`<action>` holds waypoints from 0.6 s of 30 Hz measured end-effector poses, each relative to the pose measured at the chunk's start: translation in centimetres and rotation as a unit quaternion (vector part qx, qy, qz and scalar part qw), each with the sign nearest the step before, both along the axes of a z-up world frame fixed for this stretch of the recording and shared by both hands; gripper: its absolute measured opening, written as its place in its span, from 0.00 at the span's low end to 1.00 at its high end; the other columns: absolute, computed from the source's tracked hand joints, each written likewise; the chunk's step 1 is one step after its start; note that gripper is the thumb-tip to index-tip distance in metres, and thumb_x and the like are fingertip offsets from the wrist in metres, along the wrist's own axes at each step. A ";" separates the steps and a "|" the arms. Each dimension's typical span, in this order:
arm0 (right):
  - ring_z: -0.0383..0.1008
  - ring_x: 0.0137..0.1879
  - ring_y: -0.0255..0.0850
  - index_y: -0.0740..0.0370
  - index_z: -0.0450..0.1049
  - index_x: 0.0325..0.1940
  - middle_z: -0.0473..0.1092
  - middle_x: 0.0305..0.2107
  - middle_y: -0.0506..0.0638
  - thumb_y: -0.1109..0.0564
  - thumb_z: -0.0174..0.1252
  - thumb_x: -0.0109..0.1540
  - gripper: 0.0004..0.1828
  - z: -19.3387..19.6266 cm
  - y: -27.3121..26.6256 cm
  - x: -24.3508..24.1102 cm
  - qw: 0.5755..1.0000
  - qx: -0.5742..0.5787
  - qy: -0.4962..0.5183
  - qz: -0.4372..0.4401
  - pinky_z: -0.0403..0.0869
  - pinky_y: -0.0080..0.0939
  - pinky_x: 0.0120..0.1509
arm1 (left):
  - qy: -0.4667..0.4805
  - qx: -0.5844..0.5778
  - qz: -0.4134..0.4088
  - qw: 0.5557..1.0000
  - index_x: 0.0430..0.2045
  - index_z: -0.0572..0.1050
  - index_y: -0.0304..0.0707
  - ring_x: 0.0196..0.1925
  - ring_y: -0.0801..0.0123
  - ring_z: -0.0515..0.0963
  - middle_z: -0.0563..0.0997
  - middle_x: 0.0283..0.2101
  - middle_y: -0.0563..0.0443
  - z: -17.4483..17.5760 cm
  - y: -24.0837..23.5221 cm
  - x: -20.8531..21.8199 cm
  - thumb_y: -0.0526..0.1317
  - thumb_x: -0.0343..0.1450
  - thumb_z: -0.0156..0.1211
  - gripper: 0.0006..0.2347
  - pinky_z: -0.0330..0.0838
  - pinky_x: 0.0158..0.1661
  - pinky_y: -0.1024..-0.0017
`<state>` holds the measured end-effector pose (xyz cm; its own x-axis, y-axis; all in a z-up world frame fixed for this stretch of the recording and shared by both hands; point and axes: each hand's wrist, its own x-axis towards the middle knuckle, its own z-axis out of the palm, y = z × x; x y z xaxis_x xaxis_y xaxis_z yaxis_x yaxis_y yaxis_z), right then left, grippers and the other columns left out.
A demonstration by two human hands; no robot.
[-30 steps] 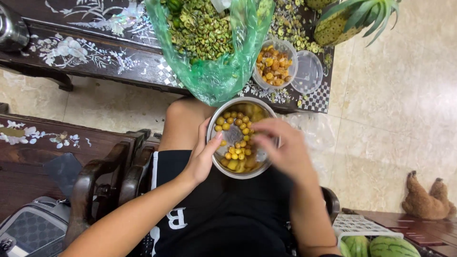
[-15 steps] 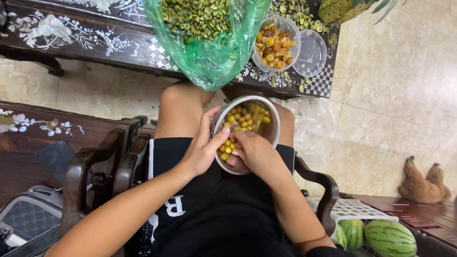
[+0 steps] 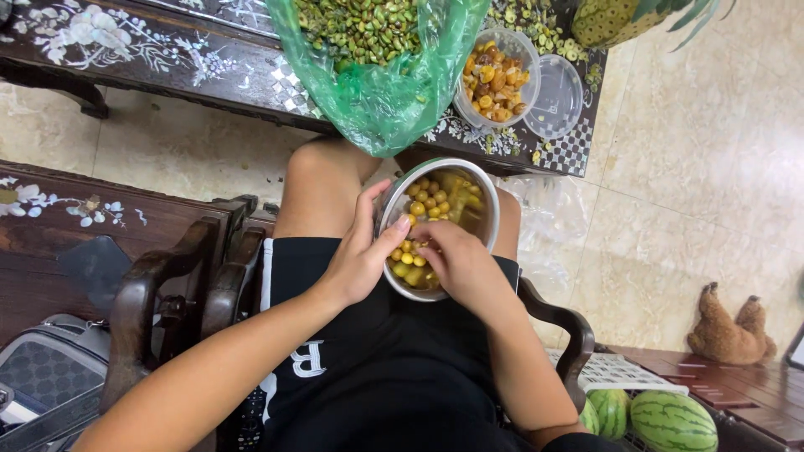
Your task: Picking small yellow fruits from a metal bowl and placing them into a smaller clear container.
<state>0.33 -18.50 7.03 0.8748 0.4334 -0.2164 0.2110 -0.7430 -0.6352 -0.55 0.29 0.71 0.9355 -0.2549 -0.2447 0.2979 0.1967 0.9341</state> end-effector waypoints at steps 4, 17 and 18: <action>0.77 0.52 0.49 0.63 0.77 0.52 0.75 0.45 0.57 0.62 0.61 0.63 0.13 2.4 -1.0 2.4 0.996 0.094 -0.007 -0.003 0.76 0.43 0.56 | 0.005 -0.025 0.029 0.999 0.68 0.52 0.32 0.69 0.59 0.67 0.67 0.66 0.37 -0.7 0.0 0.1 0.47 0.77 0.50 0.27 0.58 0.67 0.66; 0.80 0.53 0.39 0.67 0.74 0.58 0.75 0.50 0.51 0.60 0.64 0.66 0.16 -1.0 2.2 20.7 0.898 0.408 0.095 -0.136 0.78 0.35 0.58 | 0.071 -0.089 0.044 0.993 0.67 0.53 0.33 0.70 0.60 0.65 0.67 0.66 0.37 -0.9 -0.3 0.3 0.49 0.75 0.48 0.28 0.56 0.67 0.67; 0.80 0.53 0.39 0.67 0.74 0.58 0.75 0.50 0.51 0.60 0.64 0.66 0.16 -1.9 2.4 22.2 0.897 0.411 0.092 -0.133 0.78 0.35 0.58 | 0.067 -0.086 0.046 0.993 0.67 0.53 0.33 0.70 0.60 0.65 0.67 0.66 0.37 -0.7 -0.2 0.4 0.49 0.75 0.48 0.28 0.56 0.67 0.67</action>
<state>22.51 -16.06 5.12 0.9529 0.2948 -0.0709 -0.0694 -0.0155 -0.9975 -0.19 0.04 0.00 0.9186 -0.2190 -0.3291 0.3911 0.3828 0.8370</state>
